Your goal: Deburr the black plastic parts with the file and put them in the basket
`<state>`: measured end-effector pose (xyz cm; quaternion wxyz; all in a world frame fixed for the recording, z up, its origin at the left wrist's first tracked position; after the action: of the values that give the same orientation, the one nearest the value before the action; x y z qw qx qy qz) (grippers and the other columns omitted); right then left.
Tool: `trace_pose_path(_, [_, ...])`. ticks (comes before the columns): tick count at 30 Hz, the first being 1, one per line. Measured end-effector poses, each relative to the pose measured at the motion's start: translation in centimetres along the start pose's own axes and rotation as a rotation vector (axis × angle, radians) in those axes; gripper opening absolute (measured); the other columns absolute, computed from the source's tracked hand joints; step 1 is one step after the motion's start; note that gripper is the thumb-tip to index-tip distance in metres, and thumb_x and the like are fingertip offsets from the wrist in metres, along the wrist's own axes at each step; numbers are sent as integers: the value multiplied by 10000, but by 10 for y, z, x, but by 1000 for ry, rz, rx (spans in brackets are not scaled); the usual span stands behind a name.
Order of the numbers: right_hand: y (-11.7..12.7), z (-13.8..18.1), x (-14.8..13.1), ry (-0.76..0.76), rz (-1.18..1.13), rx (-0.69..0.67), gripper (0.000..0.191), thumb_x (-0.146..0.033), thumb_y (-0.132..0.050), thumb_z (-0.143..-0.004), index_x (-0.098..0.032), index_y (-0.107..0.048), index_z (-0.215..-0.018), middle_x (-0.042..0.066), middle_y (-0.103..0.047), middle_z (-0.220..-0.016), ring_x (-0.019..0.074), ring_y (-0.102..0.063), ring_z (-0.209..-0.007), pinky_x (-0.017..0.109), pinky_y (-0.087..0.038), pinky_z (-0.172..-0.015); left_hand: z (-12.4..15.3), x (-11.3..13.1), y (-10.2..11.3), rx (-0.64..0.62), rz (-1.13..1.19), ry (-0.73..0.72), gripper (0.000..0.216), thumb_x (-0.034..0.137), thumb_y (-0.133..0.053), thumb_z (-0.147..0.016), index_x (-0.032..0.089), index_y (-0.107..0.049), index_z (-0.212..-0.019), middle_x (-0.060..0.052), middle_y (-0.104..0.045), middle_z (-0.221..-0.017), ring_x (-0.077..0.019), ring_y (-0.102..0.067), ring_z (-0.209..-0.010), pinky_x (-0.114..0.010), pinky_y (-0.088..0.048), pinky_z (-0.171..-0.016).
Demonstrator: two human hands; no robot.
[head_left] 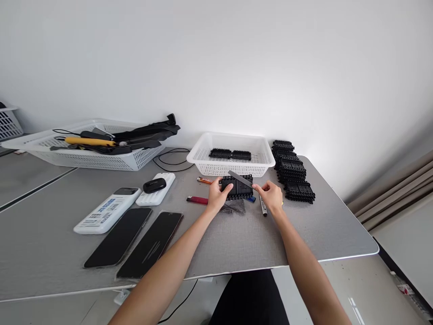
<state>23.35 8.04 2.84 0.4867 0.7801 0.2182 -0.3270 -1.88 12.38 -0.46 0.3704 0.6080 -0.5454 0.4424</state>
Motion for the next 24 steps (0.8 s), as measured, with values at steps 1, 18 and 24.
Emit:
trace_pose_path(1, [2,-1,1,-7,10,6,585,-789,-577,-686,-233,-448,-556,-2,-589,-561,166,-509,-542,279,-312,-539,0,-1,0,3,4,3,410,421,-762,-684,173,-564,-943,-42,-664,-805,-175,-651,-665,-259,-515,-567])
trace_pose_path(18, [16,-5,8,-59,5,59,596,-794,-575,-692,-227,-461,-551,7,-585,-563,165,-508,-546,277,-304,-530,0,-3,0,5,25,13,459,433,-771,-674,176,-556,-987,-22,-646,-776,-159,-629,-639,-258,-511,-571])
trace_pose_path(24, [22,-5,4,-28,0,80,599,-793,-567,-703,-224,-444,-558,-1,-573,-565,155,-493,-539,275,-300,-529,-1,-2,0,-3,-5,3,449,456,-767,-677,178,-561,-964,-27,-646,-804,-156,-626,-649,-259,-509,-583])
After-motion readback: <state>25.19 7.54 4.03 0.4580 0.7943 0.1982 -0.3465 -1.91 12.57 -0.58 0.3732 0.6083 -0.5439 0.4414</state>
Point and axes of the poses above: each hand's wrist, its own z-axis away from the middle knuckle, its own y-axis out of the back of the hand, x = y × z, the point moved 9 cm from there along -z, towards the middle knuckle
